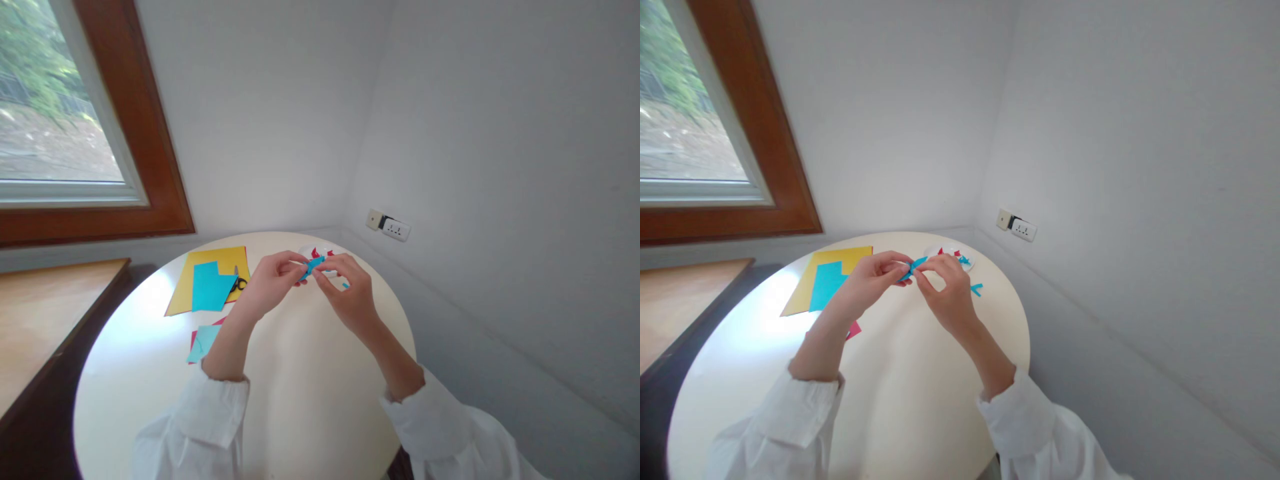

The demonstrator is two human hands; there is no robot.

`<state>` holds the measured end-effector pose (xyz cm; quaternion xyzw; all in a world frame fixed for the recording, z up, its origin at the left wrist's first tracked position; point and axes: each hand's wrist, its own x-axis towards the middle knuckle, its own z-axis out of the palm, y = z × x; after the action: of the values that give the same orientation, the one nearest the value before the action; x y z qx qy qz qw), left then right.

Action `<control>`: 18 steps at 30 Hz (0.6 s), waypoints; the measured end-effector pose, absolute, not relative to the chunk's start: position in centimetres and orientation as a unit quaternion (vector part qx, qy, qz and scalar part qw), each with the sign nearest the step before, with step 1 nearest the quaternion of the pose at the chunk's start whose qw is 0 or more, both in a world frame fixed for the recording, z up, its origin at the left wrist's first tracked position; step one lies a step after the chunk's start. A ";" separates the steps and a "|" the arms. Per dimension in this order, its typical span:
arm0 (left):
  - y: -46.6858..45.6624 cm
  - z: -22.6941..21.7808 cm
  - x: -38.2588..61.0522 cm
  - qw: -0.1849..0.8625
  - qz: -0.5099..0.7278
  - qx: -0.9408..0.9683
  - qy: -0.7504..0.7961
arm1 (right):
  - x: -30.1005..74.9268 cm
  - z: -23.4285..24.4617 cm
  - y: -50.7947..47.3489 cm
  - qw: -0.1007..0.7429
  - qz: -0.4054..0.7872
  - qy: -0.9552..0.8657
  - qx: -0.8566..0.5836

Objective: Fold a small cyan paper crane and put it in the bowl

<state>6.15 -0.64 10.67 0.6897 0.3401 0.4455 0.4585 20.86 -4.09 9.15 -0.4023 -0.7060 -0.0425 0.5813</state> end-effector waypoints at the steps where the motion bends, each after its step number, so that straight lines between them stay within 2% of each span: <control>1: -0.6 10.7 6.1 0.458 0.440 0.694 0.338 | 20.9 9.2 -4.0 0.581 -0.045 -0.707 -0.402; 8: -0.9 11.3 5.6 0.415 0.451 0.722 0.321 | 21.5 9.6 -4.0 0.561 -0.037 -0.721 -0.406; 18: -0.6 11.1 5.4 0.427 0.431 0.725 0.326 | 21.7 9.9 -4.2 0.541 0.010 -0.734 -0.410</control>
<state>5.41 -0.57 11.06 0.7250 0.3264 0.4313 0.4265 21.68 -4.16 9.90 -0.4100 -0.7341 0.0096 0.5412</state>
